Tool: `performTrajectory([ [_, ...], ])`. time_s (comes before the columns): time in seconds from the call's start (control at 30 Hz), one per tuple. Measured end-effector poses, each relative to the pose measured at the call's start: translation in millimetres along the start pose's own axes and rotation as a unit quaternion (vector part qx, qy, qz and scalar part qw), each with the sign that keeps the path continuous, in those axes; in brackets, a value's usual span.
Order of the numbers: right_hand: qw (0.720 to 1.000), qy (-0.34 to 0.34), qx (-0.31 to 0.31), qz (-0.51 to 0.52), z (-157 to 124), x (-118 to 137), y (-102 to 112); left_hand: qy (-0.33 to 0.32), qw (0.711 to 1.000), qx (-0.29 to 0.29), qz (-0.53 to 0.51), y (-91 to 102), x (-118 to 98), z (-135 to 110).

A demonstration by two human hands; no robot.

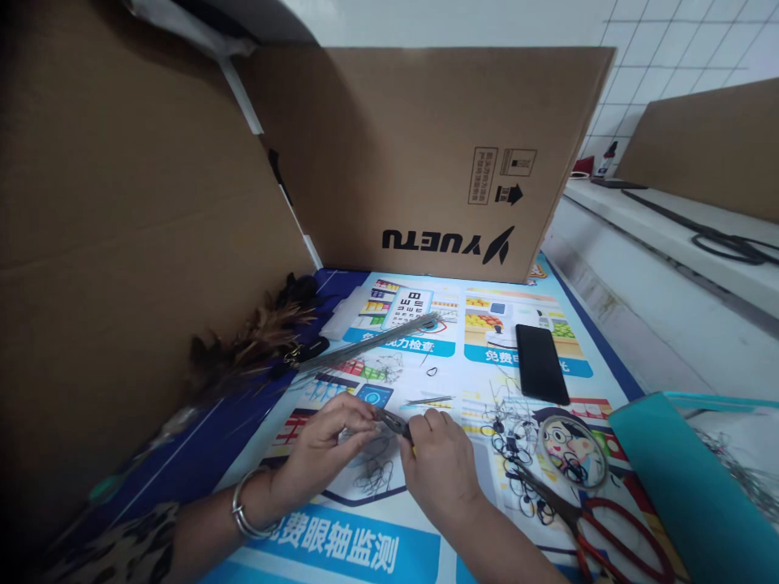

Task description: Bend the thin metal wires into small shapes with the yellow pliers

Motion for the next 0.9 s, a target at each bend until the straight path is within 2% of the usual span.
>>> performTrajectory([
  [0.13, 1.000, -0.002, 0.006, 0.008, -1.5, 0.8, -0.2, -0.028, 0.999, 0.011, 0.015, -0.5, -3.5, -1.4],
  [0.3, 1.000, 0.008, -0.010, 0.010, -1.7, 2.2, 0.7, -0.032, 0.998, 0.029, 0.040, -0.8, -7.2, -2.5],
  [0.5, 1.000, 0.021, -0.019, 0.013, -2.6, 2.7, 1.8, -0.046, 0.998, 0.032, 0.023, -1.2, -7.0, -3.3],
  [0.9, 0.998, 0.044, -0.033, 0.009, -2.2, 3.9, 5.2, -0.030, 0.999, 0.038, 0.016, 0.3, -8.3, -1.2],
])
Point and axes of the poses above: each hand's wrist, its own z-axis towards the middle knuckle, its own y-axis out of the back of the hand, x = y × z, the point moved 5 cm from there along z, towards the middle knuckle, and after that the axes turned 2 degrees about -x, right-handed, at the moved point
